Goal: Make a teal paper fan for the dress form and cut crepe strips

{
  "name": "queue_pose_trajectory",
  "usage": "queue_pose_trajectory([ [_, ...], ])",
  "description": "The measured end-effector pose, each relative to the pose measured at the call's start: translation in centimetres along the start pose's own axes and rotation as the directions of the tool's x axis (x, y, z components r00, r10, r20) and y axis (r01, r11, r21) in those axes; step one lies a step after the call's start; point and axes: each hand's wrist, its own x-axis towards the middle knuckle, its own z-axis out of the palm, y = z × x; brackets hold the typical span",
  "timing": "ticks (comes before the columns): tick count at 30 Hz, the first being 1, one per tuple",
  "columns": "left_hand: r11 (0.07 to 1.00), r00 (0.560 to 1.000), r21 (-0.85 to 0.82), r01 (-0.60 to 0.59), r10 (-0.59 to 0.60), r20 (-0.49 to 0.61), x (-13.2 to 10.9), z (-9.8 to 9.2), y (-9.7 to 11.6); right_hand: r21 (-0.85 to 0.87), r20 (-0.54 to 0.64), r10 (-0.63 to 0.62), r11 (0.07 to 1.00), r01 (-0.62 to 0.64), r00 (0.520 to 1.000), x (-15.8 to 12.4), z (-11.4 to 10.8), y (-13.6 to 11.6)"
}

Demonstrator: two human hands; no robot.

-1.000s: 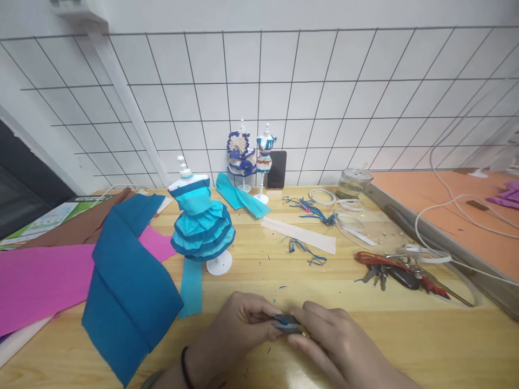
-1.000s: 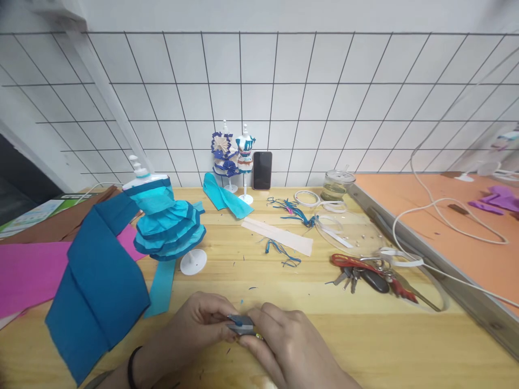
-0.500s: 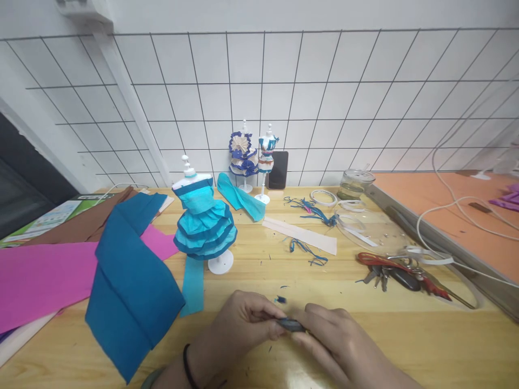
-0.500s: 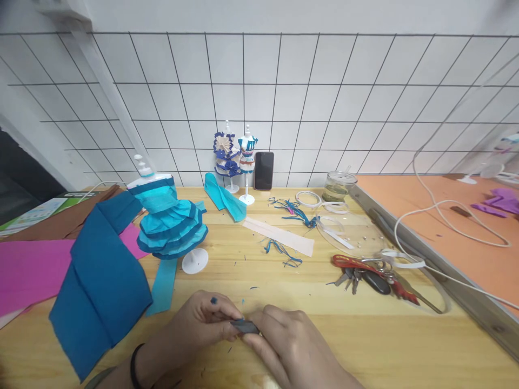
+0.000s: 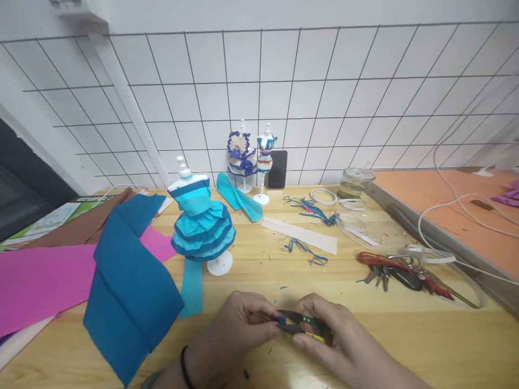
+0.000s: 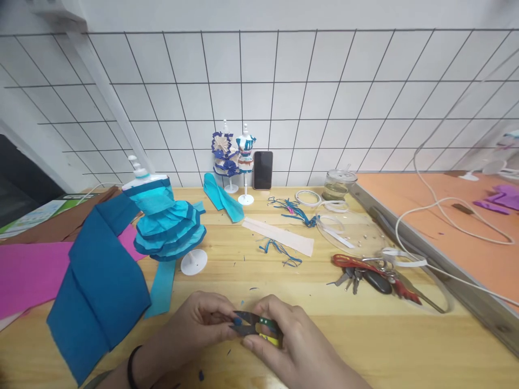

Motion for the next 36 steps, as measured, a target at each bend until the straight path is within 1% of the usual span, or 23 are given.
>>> queue_pose_trajectory([
  [5, 0.995, 0.999, 0.100, -0.026, 0.023, 0.031, -0.03, 0.11, 0.37, 0.004, 0.055, 0.033, 0.999, -0.033, 0.998, -0.23, 0.11, 0.01],
  [12, 0.980, 0.995, 0.190, -0.058, 0.043, 0.085, -0.07, -0.07, 0.28, 0.010, 0.072, 0.024, 1.000, -0.025, 0.997, -0.16, 0.21, -0.12],
  [21, 0.977, 0.995, 0.206, -0.059, 0.041, 0.087, -0.23, -0.03, 0.71, -0.012, 0.082, 0.060, 0.998, -0.059, 0.995, -0.40, 0.16, -0.12],
  [29, 0.977, 0.997, 0.203, -0.061, 0.051, 0.056, -0.05, -0.08, 0.04, 0.010, 0.037, 0.015, 1.000, -0.016, 0.999, -0.50, 0.38, -0.14],
  [31, 0.979, 0.997, 0.193, -0.065, 0.054, 0.061, -0.03, -0.13, -0.10, 0.049, 0.027, 0.017, 0.999, -0.019, 0.999, -0.37, 0.40, 0.00],
  [33, 0.984, 0.998, 0.168, -0.051, 0.042, 0.056, -0.07, -0.12, -0.08, 0.127, -0.016, 0.044, 0.991, -0.041, 0.999, -0.12, 0.36, 0.21],
  [36, 0.994, 1.000, 0.104, 0.022, -0.023, 0.012, -0.17, 0.04, 0.09, 0.347, -0.106, 0.137, 0.933, -0.092, 0.985, 0.36, 0.26, 0.64],
])
